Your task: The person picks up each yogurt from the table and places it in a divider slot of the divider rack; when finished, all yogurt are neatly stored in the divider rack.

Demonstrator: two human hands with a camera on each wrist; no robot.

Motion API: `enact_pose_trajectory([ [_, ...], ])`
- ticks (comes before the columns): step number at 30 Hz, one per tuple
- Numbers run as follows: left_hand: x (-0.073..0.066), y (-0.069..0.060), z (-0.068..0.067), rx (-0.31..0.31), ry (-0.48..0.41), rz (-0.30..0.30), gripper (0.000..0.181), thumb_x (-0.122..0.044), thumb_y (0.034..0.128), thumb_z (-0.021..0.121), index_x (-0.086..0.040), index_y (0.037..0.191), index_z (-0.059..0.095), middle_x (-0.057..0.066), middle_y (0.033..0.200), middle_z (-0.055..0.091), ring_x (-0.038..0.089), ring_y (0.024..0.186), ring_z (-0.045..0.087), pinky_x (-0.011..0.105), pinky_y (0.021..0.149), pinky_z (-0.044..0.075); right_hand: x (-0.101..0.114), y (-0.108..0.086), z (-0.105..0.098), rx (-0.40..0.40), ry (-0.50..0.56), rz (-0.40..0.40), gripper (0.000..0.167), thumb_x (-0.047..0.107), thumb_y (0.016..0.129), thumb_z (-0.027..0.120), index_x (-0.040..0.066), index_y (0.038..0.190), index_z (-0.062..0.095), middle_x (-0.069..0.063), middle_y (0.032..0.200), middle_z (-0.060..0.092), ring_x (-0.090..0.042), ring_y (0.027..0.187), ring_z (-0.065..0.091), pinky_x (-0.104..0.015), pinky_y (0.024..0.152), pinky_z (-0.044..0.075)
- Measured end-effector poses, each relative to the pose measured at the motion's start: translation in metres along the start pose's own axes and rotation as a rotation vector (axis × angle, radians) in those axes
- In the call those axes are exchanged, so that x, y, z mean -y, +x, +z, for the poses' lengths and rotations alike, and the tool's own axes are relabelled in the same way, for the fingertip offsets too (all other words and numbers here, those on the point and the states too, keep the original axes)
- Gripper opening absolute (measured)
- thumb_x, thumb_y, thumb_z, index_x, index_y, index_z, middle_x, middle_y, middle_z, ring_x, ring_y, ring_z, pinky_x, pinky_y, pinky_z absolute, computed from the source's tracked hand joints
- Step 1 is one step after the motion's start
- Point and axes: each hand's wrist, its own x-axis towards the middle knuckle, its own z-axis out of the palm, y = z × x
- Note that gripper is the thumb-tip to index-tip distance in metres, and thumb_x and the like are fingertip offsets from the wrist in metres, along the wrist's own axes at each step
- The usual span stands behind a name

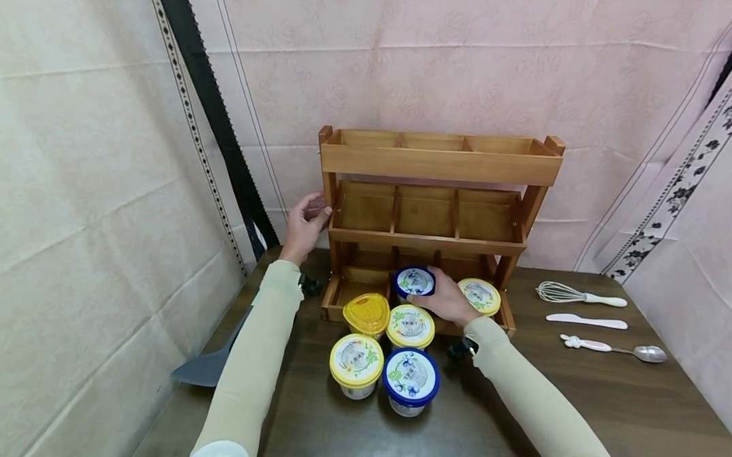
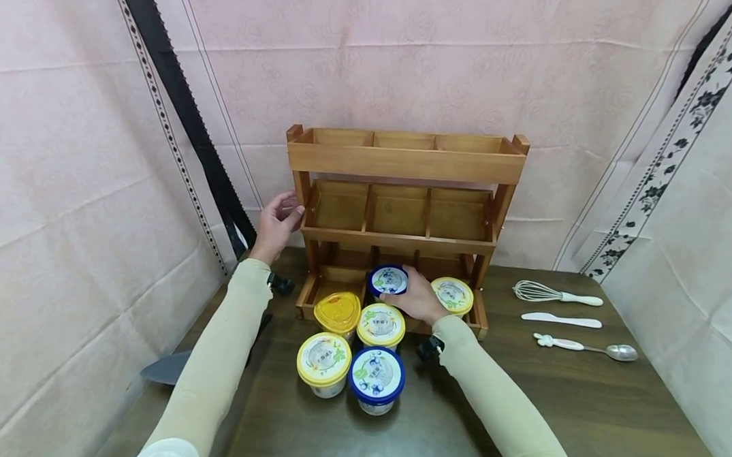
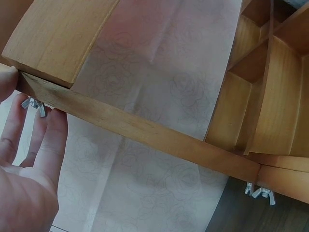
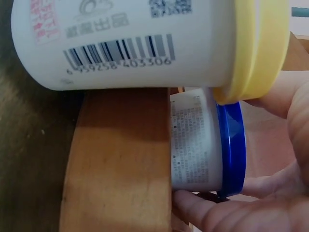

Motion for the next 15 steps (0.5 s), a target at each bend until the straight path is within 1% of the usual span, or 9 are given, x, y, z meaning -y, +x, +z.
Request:
enact_pose_trajectory([
  [5, 0.001, -0.001, 0.000, 0.001, 0.000, -0.016, 0.040, -0.029, 0.1024, 0.072, -0.024, 0.141, 0.065, 0.008, 0.131, 0.066, 0.025, 0.120, 0.066, 0.043, 0.103, 0.060, 0.003, -0.004, -0.002, 0.000, -0.002, 0.010, 0.105, 0.047, 0.088, 0.084, 0.006, 0.166, 0.026, -0.023, 0.167, 0.037, -0.044, 0.151, 0.041, -0.064, 0.125, 0.033],
  [12, -0.001, 0.000, 0.001, -0.001, -0.009, -0.007, 0.039, -0.029, 0.1025, 0.071, -0.023, 0.141, 0.065, 0.008, 0.130, 0.065, 0.024, 0.119, 0.065, 0.042, 0.103, 0.060, 0.012, -0.012, -0.011, -0.011, -0.014, -0.029, 0.104, 0.046, 0.088, 0.084, 0.006, 0.166, 0.027, -0.022, 0.168, 0.036, -0.044, 0.153, 0.038, -0.064, 0.125, 0.032],
  [15, -0.002, 0.002, 0.001, -0.001, -0.008, -0.001, 0.039, -0.030, 0.1021, 0.072, -0.024, 0.140, 0.065, 0.007, 0.130, 0.066, 0.023, 0.119, 0.066, 0.042, 0.102, 0.061, 0.014, -0.017, -0.016, -0.016, -0.014, -0.047, 0.104, 0.048, 0.089, 0.084, 0.007, 0.166, 0.028, -0.021, 0.169, 0.035, -0.043, 0.153, 0.038, -0.064, 0.125, 0.033],
])
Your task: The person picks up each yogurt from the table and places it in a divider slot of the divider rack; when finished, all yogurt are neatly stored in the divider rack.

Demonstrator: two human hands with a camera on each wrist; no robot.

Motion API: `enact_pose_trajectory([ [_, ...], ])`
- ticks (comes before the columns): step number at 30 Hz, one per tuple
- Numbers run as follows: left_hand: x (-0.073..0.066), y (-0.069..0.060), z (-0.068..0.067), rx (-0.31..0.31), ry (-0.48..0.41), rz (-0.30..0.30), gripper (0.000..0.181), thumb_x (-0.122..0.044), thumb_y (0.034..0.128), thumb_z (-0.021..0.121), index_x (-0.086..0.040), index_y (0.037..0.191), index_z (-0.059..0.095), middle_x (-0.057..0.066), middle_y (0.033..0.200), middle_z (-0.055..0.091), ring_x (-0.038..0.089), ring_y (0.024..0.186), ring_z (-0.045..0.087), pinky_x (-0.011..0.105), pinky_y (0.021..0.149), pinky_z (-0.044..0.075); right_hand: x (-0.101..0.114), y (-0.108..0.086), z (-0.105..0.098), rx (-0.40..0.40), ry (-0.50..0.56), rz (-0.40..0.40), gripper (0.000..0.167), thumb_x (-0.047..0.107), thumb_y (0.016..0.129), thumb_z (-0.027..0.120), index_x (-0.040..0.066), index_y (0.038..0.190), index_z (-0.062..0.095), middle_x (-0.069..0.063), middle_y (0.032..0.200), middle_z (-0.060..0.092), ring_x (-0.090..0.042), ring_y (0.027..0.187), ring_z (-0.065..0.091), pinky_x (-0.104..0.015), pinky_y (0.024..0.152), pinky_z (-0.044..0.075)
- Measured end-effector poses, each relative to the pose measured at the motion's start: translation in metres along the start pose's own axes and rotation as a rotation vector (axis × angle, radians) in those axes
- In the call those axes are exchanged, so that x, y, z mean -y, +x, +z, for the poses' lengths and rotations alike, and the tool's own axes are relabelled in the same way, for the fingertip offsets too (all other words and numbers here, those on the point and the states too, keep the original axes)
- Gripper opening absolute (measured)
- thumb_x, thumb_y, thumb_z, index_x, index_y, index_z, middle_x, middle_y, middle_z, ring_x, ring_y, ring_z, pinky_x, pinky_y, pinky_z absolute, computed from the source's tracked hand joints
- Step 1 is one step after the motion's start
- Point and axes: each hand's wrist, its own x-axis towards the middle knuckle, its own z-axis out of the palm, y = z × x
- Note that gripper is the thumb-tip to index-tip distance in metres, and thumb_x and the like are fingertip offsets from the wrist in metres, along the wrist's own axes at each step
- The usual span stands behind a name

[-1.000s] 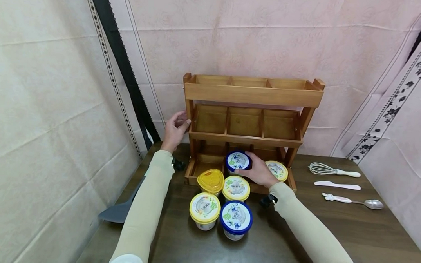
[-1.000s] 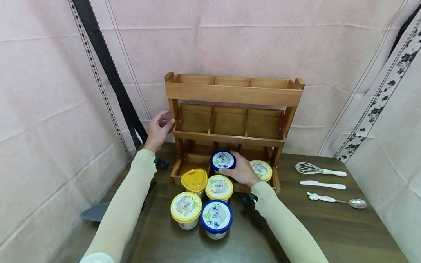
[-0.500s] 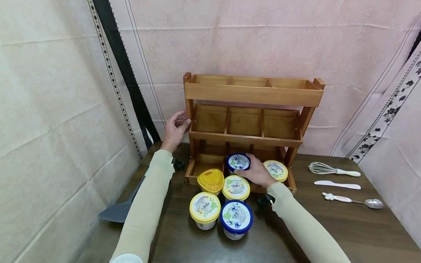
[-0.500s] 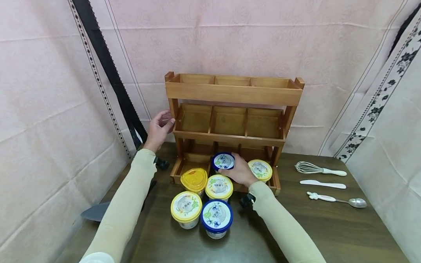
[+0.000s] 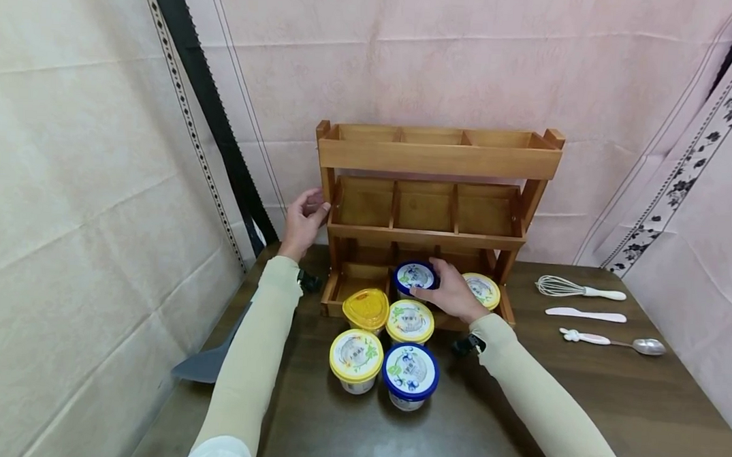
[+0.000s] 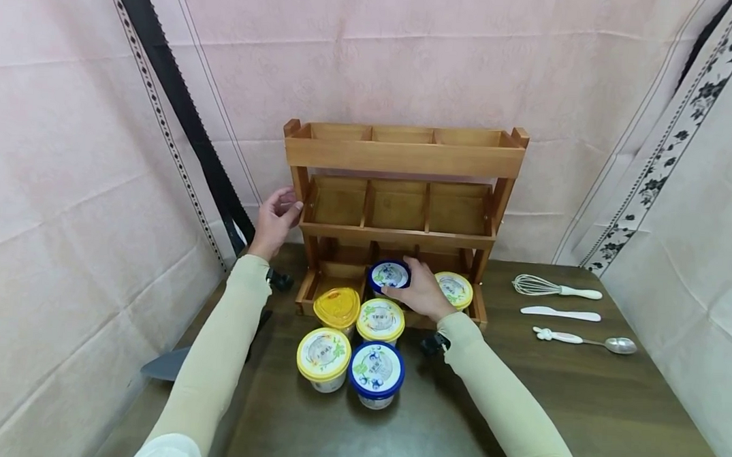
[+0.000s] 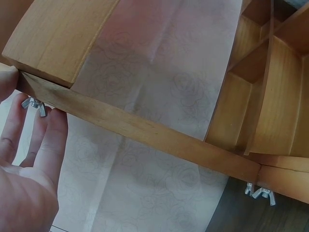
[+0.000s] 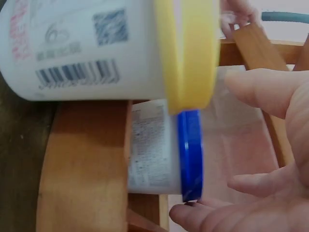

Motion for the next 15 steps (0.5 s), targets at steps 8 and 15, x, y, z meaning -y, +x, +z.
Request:
enact_pose_trajectory([
  [8, -0.001, 0.002, 0.001, 0.004, -0.030, 0.005, 0.038, -0.027, 0.1022, 0.073, -0.023, 0.140, 0.066, 0.007, 0.128, 0.065, 0.022, 0.115, 0.066, 0.039, 0.097, 0.063, 0.008, -0.018, -0.010, -0.004, 0.022, -0.045, 0.100, 0.048, 0.091, 0.082, 0.011, 0.167, 0.028, -0.020, 0.169, 0.034, -0.044, 0.151, 0.042, -0.062, 0.121, 0.040],
  [15, -0.001, -0.003, 0.001, -0.006, -0.019, -0.005, 0.039, -0.026, 0.1022, 0.073, -0.022, 0.141, 0.065, 0.007, 0.130, 0.065, 0.023, 0.117, 0.066, 0.038, 0.098, 0.062, 0.007, -0.039, -0.013, -0.003, 0.052, -0.135, 0.089, 0.043, 0.095, 0.080, 0.010, 0.163, 0.034, -0.022, 0.163, 0.041, -0.043, 0.150, 0.043, -0.060, 0.117, 0.044],
])
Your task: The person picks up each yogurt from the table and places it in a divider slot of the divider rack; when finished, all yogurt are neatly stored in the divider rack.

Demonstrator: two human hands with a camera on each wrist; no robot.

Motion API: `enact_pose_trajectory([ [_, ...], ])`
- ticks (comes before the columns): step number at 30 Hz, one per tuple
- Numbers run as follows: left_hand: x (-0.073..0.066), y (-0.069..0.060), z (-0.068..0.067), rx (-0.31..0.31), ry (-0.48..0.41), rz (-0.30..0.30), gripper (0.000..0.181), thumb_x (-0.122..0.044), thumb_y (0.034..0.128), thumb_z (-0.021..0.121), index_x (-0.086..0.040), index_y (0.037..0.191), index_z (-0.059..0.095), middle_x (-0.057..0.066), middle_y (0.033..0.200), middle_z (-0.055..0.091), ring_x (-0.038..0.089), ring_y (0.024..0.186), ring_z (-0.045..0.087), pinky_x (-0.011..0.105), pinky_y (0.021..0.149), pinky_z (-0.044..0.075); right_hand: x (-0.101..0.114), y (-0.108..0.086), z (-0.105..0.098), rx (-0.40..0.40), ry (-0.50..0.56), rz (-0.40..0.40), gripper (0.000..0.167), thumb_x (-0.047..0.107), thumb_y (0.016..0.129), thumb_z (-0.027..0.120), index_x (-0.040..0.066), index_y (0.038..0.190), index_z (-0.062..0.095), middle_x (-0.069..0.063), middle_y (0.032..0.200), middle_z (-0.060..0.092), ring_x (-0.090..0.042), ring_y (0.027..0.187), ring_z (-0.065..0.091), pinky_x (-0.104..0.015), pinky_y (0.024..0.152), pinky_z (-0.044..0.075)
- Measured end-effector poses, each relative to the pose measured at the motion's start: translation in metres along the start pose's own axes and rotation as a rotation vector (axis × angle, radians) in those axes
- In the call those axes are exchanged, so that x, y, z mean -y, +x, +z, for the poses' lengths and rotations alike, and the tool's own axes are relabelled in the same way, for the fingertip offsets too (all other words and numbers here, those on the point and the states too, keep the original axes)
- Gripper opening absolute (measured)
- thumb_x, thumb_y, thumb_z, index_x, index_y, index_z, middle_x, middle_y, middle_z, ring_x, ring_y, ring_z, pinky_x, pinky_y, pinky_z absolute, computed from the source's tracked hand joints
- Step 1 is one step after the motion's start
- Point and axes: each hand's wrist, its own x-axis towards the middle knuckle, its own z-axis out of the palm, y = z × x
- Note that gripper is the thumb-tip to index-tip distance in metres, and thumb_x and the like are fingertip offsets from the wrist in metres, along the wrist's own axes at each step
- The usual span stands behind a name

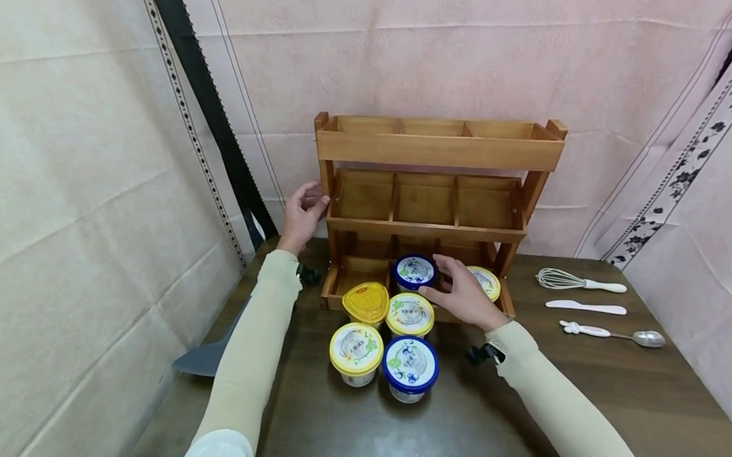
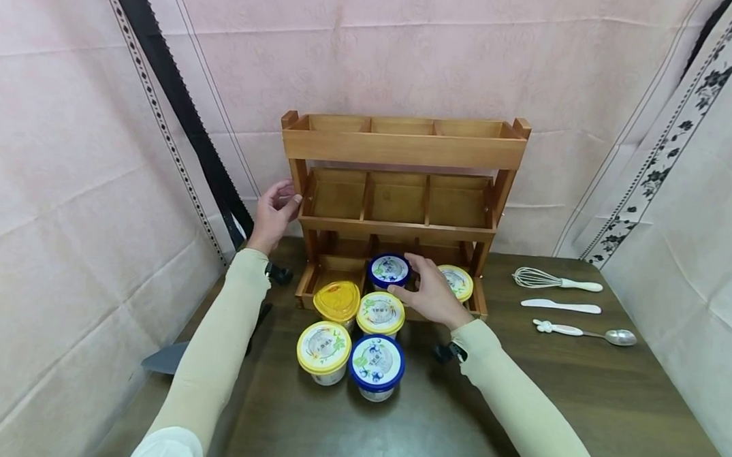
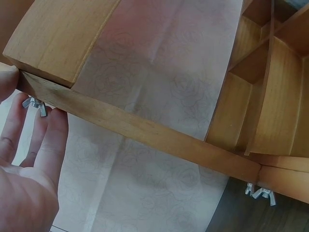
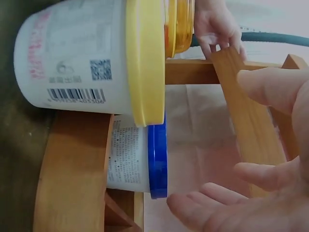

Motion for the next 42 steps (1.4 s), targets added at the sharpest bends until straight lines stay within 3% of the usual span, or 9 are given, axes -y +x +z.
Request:
enact_pose_trajectory([
  [14, -0.001, 0.002, 0.000, -0.013, 0.017, 0.007, 0.041, -0.026, 0.1025, 0.072, -0.020, 0.142, 0.065, 0.010, 0.131, 0.066, 0.023, 0.118, 0.066, 0.038, 0.100, 0.061, -0.005, -0.032, -0.001, -0.014, 0.016, -0.086, 0.073, 0.041, 0.098, 0.076, 0.011, 0.157, 0.045, -0.015, 0.155, 0.052, -0.039, 0.143, 0.052, -0.061, 0.110, 0.052],
  [21, -0.003, 0.004, 0.001, 0.001, 0.011, 0.009, 0.041, -0.027, 0.1019, 0.073, -0.022, 0.142, 0.065, 0.009, 0.131, 0.066, 0.023, 0.118, 0.066, 0.040, 0.099, 0.062, -0.009, -0.051, 0.005, -0.034, 0.033, -0.113, 0.064, 0.038, 0.098, 0.077, 0.019, 0.152, 0.050, -0.010, 0.150, 0.058, -0.036, 0.139, 0.056, -0.058, 0.106, 0.056],
  [29, -0.002, 0.004, 0.001, -0.002, 0.010, 0.024, 0.041, -0.027, 0.1018, 0.073, -0.021, 0.142, 0.065, 0.008, 0.129, 0.066, 0.022, 0.117, 0.066, 0.035, 0.097, 0.062, -0.013, -0.070, 0.010, -0.015, 0.078, -0.152, 0.056, 0.033, 0.099, 0.077, 0.016, 0.147, 0.055, -0.015, 0.143, 0.063, -0.039, 0.128, 0.065, -0.054, 0.102, 0.059],
  [37, 0.001, 0.001, -0.001, 0.004, 0.033, 0.014, 0.042, -0.029, 0.1025, 0.071, -0.021, 0.143, 0.064, 0.009, 0.133, 0.067, 0.025, 0.121, 0.066, 0.043, 0.104, 0.060, -0.018, -0.088, 0.020, 0.030, 0.080, -0.185, 0.054, 0.031, 0.098, 0.079, 0.009, 0.143, 0.058, -0.009, 0.137, 0.068, -0.037, 0.123, 0.067, -0.051, 0.096, 0.062],
  [42, 0.002, 0.002, -0.002, 0.007, 0.010, 0.024, 0.042, -0.028, 0.1022, 0.072, -0.020, 0.143, 0.064, 0.008, 0.130, 0.067, 0.021, 0.117, 0.067, 0.033, 0.095, 0.062, -0.018, -0.094, 0.023, 0.079, 0.099, -0.161, 0.052, 0.033, 0.098, 0.079, 0.012, 0.141, 0.059, -0.010, 0.136, 0.068, -0.039, 0.125, 0.066, -0.049, 0.096, 0.062],
])
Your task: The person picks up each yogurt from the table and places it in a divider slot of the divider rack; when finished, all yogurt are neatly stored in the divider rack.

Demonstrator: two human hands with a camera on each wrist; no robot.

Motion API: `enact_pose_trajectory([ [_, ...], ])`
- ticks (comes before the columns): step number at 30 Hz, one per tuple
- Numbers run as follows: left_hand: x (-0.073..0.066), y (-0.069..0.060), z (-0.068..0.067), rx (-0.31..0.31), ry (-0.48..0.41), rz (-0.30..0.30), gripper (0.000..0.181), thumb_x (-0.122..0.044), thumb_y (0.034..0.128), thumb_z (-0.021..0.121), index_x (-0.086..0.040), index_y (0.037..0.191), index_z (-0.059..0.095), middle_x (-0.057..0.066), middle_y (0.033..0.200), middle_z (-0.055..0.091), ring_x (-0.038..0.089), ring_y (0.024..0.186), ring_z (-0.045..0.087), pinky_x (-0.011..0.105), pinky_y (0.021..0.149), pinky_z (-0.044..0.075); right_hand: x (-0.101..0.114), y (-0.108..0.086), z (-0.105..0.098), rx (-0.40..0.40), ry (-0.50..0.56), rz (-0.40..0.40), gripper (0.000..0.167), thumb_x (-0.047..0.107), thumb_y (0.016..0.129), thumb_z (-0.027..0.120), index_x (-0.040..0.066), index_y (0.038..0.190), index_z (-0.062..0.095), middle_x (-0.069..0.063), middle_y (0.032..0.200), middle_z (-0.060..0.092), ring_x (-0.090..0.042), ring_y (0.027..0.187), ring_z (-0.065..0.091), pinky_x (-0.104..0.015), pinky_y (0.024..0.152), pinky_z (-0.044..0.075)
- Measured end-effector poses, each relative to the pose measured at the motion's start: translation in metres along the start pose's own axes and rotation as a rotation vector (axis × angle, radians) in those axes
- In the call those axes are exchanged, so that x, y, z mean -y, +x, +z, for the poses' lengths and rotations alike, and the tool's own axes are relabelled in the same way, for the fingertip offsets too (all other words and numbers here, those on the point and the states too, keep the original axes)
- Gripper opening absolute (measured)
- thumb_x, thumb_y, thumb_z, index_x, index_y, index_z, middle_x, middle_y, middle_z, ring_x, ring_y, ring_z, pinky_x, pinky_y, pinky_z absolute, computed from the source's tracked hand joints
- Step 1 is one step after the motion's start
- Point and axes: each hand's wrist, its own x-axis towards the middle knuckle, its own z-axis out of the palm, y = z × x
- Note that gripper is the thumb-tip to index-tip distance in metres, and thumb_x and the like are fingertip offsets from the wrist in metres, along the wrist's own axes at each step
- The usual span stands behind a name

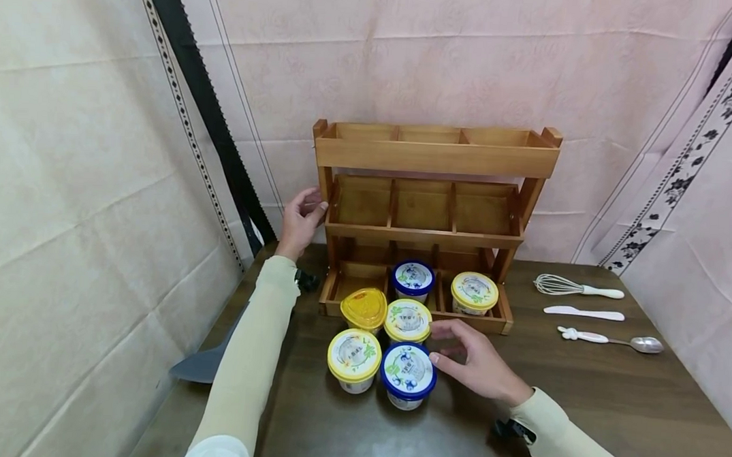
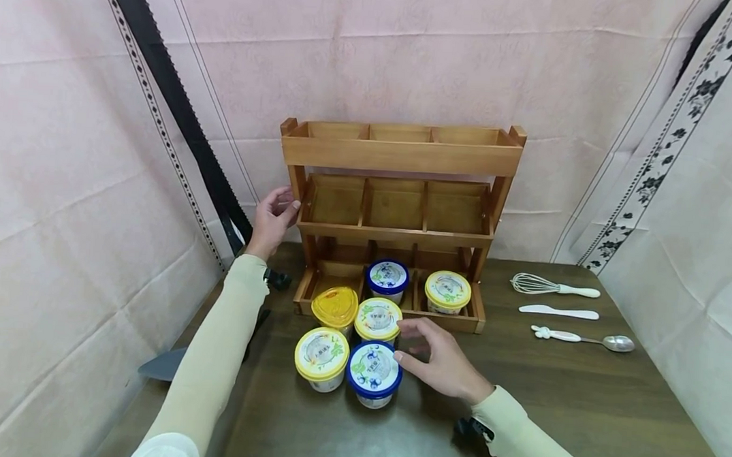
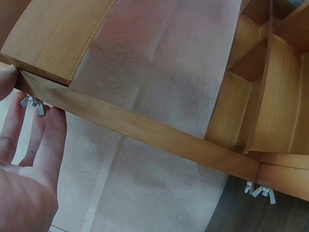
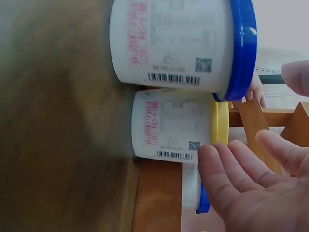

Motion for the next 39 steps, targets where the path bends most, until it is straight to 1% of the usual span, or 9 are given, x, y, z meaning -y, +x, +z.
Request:
enact_pose_trajectory([
  [4, 0.001, 0.001, 0.000, -0.001, -0.035, 0.004, 0.043, -0.026, 0.1018, 0.073, -0.018, 0.143, 0.064, 0.005, 0.127, 0.067, 0.016, 0.114, 0.069, 0.025, 0.087, 0.062, 0.001, -0.003, 0.004, 0.017, 0.001, 0.003, 0.052, 0.034, 0.098, 0.079, 0.014, 0.142, 0.059, -0.013, 0.137, 0.067, -0.037, 0.125, 0.066, -0.040, 0.096, 0.063],
  [8, 0.001, 0.002, 0.000, -0.003, -0.043, 0.003, 0.043, -0.026, 0.1015, 0.073, -0.017, 0.143, 0.064, 0.004, 0.126, 0.067, 0.014, 0.112, 0.068, 0.022, 0.086, 0.062, 0.002, -0.006, 0.007, 0.037, 0.004, -0.018, 0.052, 0.034, 0.098, 0.079, 0.014, 0.141, 0.059, -0.013, 0.138, 0.066, -0.033, 0.124, 0.067, -0.036, 0.095, 0.063],
  [12, 0.002, 0.002, 0.000, -0.002, -0.035, 0.003, 0.044, -0.027, 0.1017, 0.073, -0.017, 0.143, 0.064, 0.007, 0.128, 0.066, 0.016, 0.114, 0.068, 0.024, 0.088, 0.062, 0.001, -0.008, 0.012, 0.058, -0.001, -0.041, 0.052, 0.035, 0.097, 0.079, 0.015, 0.141, 0.059, -0.001, 0.137, 0.066, -0.021, 0.123, 0.067, -0.035, 0.095, 0.063],
  [16, 0.002, 0.001, 0.000, -0.002, -0.021, -0.004, 0.044, -0.027, 0.1020, 0.073, -0.018, 0.144, 0.063, 0.009, 0.131, 0.065, 0.019, 0.117, 0.067, 0.027, 0.092, 0.062, 0.002, -0.011, 0.018, 0.091, -0.017, -0.029, 0.057, 0.039, 0.095, 0.081, 0.020, 0.143, 0.058, 0.007, 0.135, 0.064, -0.015, 0.116, 0.067, -0.033, 0.093, 0.062],
  [20, 0.002, 0.000, 0.000, -0.004, -0.014, -0.007, 0.043, -0.028, 0.1019, 0.073, -0.020, 0.144, 0.064, 0.009, 0.131, 0.066, 0.021, 0.119, 0.067, 0.029, 0.094, 0.062, 0.002, -0.013, 0.021, 0.138, -0.028, -0.001, 0.070, 0.044, 0.090, 0.085, 0.023, 0.149, 0.052, 0.006, 0.137, 0.062, -0.016, 0.114, 0.068, -0.031, 0.091, 0.062],
  [24, 0.001, -0.001, 0.001, -0.005, -0.003, -0.007, 0.042, -0.029, 0.1019, 0.073, -0.021, 0.143, 0.065, 0.008, 0.131, 0.066, 0.022, 0.120, 0.067, 0.031, 0.095, 0.061, 0.000, -0.012, 0.024, 0.168, -0.014, 0.014, 0.083, 0.044, 0.085, 0.090, 0.022, 0.152, 0.046, 0.003, 0.142, 0.060, -0.019, 0.119, 0.067, -0.029, 0.093, 0.061],
  [27, 0.000, -0.001, 0.001, -0.004, -0.004, -0.006, 0.042, -0.028, 0.1020, 0.073, -0.022, 0.143, 0.065, 0.009, 0.131, 0.066, 0.023, 0.120, 0.067, 0.032, 0.095, 0.062, 0.000, -0.012, 0.024, 0.180, -0.004, 0.022, 0.089, 0.043, 0.083, 0.091, 0.021, 0.154, 0.043, 0.001, 0.145, 0.059, -0.021, 0.122, 0.066, -0.028, 0.095, 0.060],
  [33, 0.002, -0.001, 0.001, -0.011, -0.002, -0.010, 0.042, -0.027, 0.1021, 0.072, -0.022, 0.143, 0.065, 0.010, 0.132, 0.067, 0.024, 0.121, 0.067, 0.035, 0.097, 0.062, 0.000, -0.011, 0.024, 0.188, 0.001, 0.034, 0.091, 0.044, 0.082, 0.092, 0.021, 0.155, 0.043, 0.001, 0.145, 0.060, -0.020, 0.121, 0.066, -0.027, 0.094, 0.060],
  [39, 0.002, 0.000, 0.001, -0.012, 0.016, 0.001, 0.042, -0.028, 0.1019, 0.073, -0.022, 0.143, 0.065, 0.010, 0.132, 0.067, 0.025, 0.121, 0.067, 0.035, 0.098, 0.061, 0.002, -0.013, 0.023, 0.174, -0.001, 0.035, 0.089, 0.044, 0.082, 0.092, 0.020, 0.154, 0.044, 0.001, 0.143, 0.061, -0.018, 0.118, 0.067, -0.027, 0.091, 0.061],
])
